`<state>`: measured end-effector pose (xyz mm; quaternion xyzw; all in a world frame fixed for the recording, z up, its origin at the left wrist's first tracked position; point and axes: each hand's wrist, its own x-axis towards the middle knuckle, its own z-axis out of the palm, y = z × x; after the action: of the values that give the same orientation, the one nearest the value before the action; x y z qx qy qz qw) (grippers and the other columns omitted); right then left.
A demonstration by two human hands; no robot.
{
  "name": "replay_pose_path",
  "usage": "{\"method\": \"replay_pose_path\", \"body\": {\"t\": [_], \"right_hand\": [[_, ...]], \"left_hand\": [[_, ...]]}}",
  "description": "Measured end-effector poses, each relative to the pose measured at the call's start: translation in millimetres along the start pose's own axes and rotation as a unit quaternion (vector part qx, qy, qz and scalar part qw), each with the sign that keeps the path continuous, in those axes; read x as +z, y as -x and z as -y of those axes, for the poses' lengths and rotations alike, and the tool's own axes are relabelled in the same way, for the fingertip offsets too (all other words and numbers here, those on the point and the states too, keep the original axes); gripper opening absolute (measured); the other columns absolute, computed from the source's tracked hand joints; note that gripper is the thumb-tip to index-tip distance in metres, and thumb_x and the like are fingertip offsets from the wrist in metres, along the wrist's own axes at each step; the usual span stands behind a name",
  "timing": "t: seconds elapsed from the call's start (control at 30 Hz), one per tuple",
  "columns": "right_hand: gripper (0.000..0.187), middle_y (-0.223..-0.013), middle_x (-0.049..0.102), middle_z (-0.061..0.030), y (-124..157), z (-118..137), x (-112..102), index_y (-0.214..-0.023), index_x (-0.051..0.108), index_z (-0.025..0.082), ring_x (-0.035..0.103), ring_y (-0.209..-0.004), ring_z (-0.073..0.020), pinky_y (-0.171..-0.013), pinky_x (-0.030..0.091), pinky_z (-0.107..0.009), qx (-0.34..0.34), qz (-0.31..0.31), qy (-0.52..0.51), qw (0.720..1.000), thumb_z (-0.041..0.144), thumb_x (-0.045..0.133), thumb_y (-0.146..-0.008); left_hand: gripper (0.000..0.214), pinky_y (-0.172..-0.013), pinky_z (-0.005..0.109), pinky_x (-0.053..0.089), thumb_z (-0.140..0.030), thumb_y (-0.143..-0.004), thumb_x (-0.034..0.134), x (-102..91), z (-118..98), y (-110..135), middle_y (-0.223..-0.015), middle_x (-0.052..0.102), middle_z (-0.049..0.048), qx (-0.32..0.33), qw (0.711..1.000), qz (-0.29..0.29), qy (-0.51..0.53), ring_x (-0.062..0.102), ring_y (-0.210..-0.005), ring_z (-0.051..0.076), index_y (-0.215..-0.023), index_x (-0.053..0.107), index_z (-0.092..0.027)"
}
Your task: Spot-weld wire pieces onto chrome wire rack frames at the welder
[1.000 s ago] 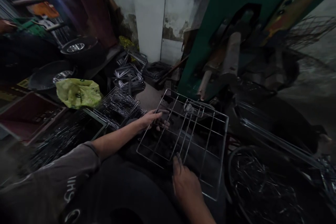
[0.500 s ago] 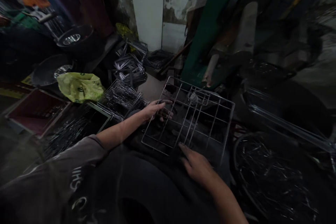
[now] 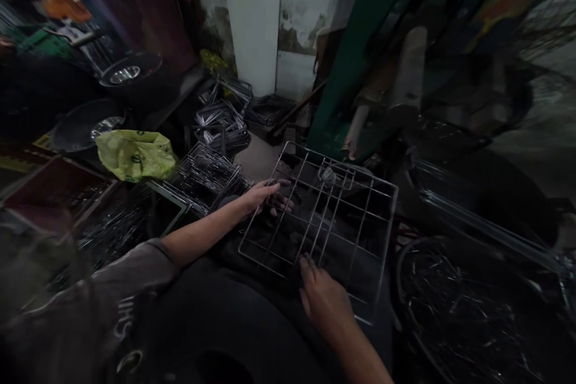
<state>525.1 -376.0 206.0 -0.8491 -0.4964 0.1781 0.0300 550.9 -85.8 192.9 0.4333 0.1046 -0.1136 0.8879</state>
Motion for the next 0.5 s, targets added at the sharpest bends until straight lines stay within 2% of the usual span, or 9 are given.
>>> {"method": "replay_pose_path", "body": {"t": [0.13,0.37,0.5], "right_hand": [[0.054,-0.129,0.056,-0.0154,3,-2,10,-0.133,0.049,0.01,0.063,-0.099,-0.0229,-0.074,0.056,-0.031,-0.036,-0.075,0.023,0.996,0.017,0.044,-0.08],[0.052,-0.119,0.063,-0.0149,8,0,10,-0.129,0.05,0.011,0.064,-0.087,-0.0213,-0.069,0.056,-0.03,-0.062,-0.133,0.044,0.988,0.015,0.041,-0.079],[0.053,-0.109,0.066,-0.0147,8,-9,4,-0.136,0.041,0.009,0.064,-0.083,-0.0202,-0.066,0.055,-0.028,-0.09,-0.153,0.041,0.983,0.016,0.042,-0.084]], "left_hand": [[0.062,-0.046,0.022,0.05,-0.041,-0.088,0.055,0.6,-1,0,-0.085,0.072,0.0188,0.005,1.0,0.002,0.0,0.072,-0.072,0.027,-0.137,0.035,-0.011],[0.058,-0.045,0.02,0.049,-0.04,-0.087,0.057,4.0,-3,3,-0.081,0.072,0.016,0.013,1.0,0.013,0.003,0.072,-0.07,0.026,-0.135,0.039,-0.011],[0.059,-0.044,0.022,0.05,-0.042,-0.088,0.055,5.0,-9,1,-0.082,0.072,0.0164,0.015,1.0,0.016,0.003,0.072,-0.071,0.026,-0.135,0.037,-0.012]]}}
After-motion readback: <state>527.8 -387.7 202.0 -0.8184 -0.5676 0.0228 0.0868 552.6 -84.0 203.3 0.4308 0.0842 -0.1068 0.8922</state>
